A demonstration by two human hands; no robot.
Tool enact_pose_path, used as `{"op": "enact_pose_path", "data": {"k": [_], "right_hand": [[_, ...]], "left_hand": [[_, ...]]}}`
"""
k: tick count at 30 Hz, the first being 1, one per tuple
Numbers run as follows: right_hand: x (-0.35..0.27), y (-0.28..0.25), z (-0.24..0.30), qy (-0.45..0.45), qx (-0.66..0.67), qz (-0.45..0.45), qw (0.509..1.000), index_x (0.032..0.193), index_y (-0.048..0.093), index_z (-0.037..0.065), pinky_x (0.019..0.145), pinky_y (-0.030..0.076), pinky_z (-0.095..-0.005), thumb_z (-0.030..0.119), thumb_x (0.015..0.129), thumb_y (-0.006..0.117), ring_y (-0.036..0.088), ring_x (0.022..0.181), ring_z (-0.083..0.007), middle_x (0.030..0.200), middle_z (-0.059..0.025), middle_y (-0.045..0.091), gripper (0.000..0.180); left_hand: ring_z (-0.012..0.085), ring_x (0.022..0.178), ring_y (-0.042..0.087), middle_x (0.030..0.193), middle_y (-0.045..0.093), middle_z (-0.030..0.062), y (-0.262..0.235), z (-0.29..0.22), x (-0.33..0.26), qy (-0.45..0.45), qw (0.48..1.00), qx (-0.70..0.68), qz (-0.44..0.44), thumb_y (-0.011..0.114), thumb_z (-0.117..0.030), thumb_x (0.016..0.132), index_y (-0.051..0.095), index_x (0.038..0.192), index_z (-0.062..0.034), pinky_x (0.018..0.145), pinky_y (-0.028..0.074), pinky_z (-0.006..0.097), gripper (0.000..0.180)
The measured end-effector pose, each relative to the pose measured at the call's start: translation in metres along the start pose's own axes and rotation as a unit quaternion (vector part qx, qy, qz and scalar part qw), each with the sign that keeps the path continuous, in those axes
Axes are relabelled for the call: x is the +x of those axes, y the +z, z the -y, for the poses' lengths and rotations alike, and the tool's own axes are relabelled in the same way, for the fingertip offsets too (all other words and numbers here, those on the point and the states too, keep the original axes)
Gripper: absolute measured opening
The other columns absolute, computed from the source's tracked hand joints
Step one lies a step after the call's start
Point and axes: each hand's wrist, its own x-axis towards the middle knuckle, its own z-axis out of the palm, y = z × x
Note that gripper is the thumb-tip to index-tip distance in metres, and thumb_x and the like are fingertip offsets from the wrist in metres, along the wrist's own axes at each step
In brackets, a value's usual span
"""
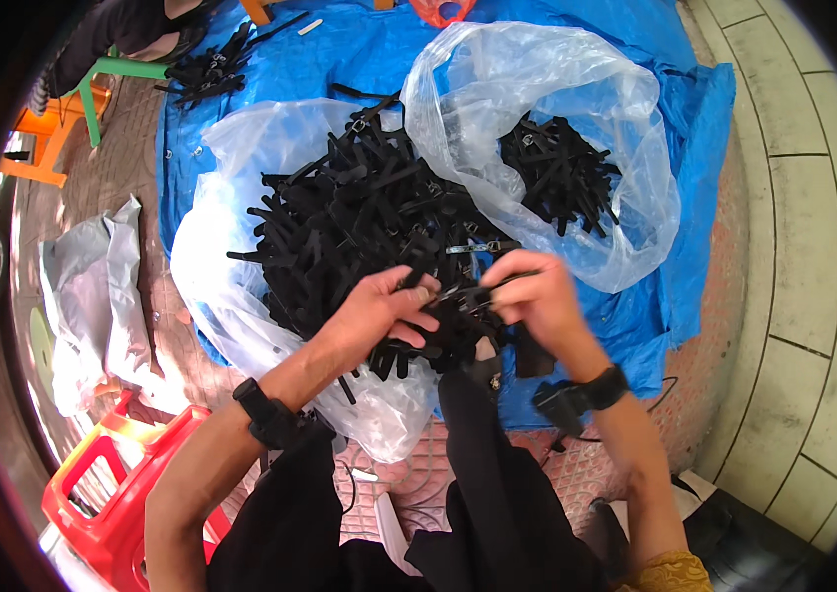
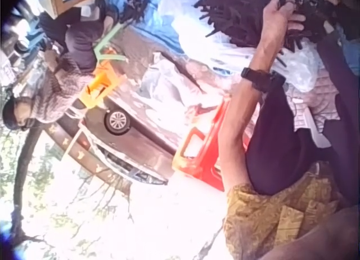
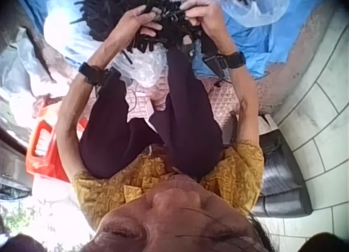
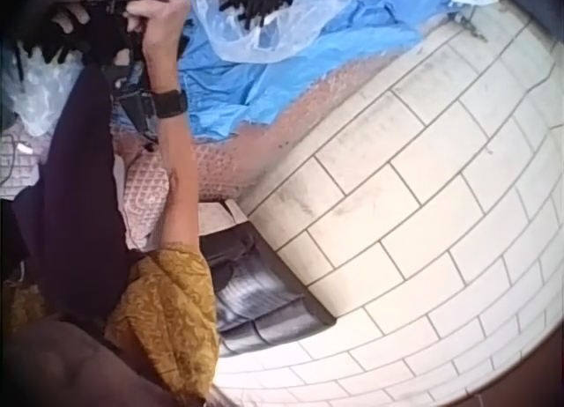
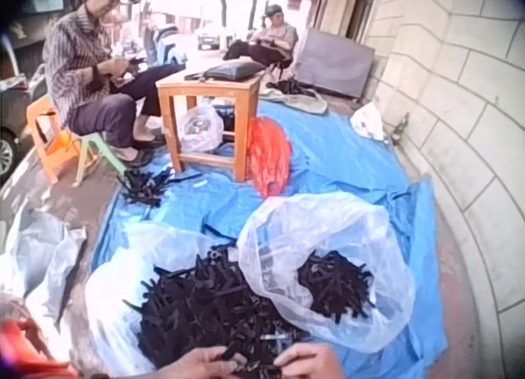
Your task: Assembling small black plastic and fabric components for shoes by hand.
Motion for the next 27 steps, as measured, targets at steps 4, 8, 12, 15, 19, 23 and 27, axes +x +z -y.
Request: {"op": "enact_pose_path", "data": {"k": [4,8,12,15,19,23,27], "right_hand": [[-0.006,-0.062,0.046,-0.156,-0.161,-0.110,0.968,0.074,0.063,-0.001,0.042,0.036,-0.0189,0.003,0.062,0.058,0.047,0.044,-0.0068,0.057,-0.0031,0.055,0.014],[0.000,-0.090,0.049,-0.239,-0.482,-0.268,0.799,0.096,0.060,0.006,0.048,0.041,-0.0248,0.008,0.063,0.061,0.054,0.054,-0.0145,0.067,-0.0038,0.059,0.033],[0.013,-0.031,-0.032,-0.204,-0.557,-0.042,0.804,0.107,0.055,0.008,0.064,0.045,-0.0382,0.022,0.053,0.069,0.056,0.074,-0.0286,0.076,-0.0094,0.058,0.057],[0.026,0.012,-0.100,-0.138,-0.561,0.020,0.816,0.118,0.047,0.009,0.081,0.037,-0.0385,0.025,0.046,0.077,0.048,0.100,-0.0268,0.107,-0.0092,0.053,0.080],[0.046,0.026,-0.126,-0.150,-0.659,0.010,0.737,0.115,0.049,0.010,0.078,0.037,-0.0375,0.020,0.048,0.074,0.049,0.095,-0.0255,0.100,-0.0086,0.053,0.072],[0.060,0.009,-0.133,-0.229,-0.619,-0.021,0.751,0.080,0.060,0.007,0.059,0.045,-0.0342,0.010,0.049,0.067,0.058,0.068,-0.0252,0.069,-0.0073,0.057,0.032],[0.049,-0.013,-0.111,-0.174,-0.509,-0.039,0.842,0.066,0.060,0.006,0.055,0.045,-0.0354,0.010,0.057,0.061,0.058,0.062,-0.0273,0.066,-0.0099,0.059,0.010]], "left_hand": [[0.0174,0.071,0.060,0.090,0.055,0.0101,-0.026,0.002,0.003,-0.025,0.994,0.053,-0.095,0.049,-0.013,0.083,0.051,0.101,-0.0018,0.057,0.050,0.026,0.021],[0.0147,0.068,0.060,0.082,0.057,0.0104,-0.047,0.017,0.011,-0.029,0.974,0.140,-0.178,0.051,-0.016,0.082,0.053,0.095,0.0015,0.053,0.049,0.025,0.022],[0.0193,0.070,0.061,0.081,0.059,0.0132,-0.055,0.034,0.018,-0.035,0.935,0.299,-0.187,0.054,-0.020,0.080,0.052,0.093,0.0021,0.058,0.050,0.029,0.025],[0.0348,0.082,0.056,0.089,0.056,0.0161,-0.057,0.066,0.020,0.113,0.787,0.591,-0.139,0.059,-0.019,0.074,0.052,0.098,-0.0035,0.074,0.046,0.037,0.030],[0.0293,0.081,0.055,0.086,0.053,0.0112,-0.040,0.083,0.015,0.154,0.625,0.760,-0.090,0.061,-0.019,0.070,0.045,0.107,-0.0020,0.070,0.046,0.035,0.044],[0.0243,0.073,0.055,0.082,0.052,0.0077,-0.051,0.089,0.016,0.180,0.492,0.849,-0.065,0.055,-0.013,0.072,0.045,0.100,-0.0010,0.060,0.047,0.032,0.032],[0.0249,0.072,0.060,0.075,0.053,0.0119,-0.065,0.076,0.018,0.133,0.612,0.777,-0.065,0.052,-0.006,0.072,0.049,0.088,-0.0042,0.053,0.048,0.033,0.017]]}}
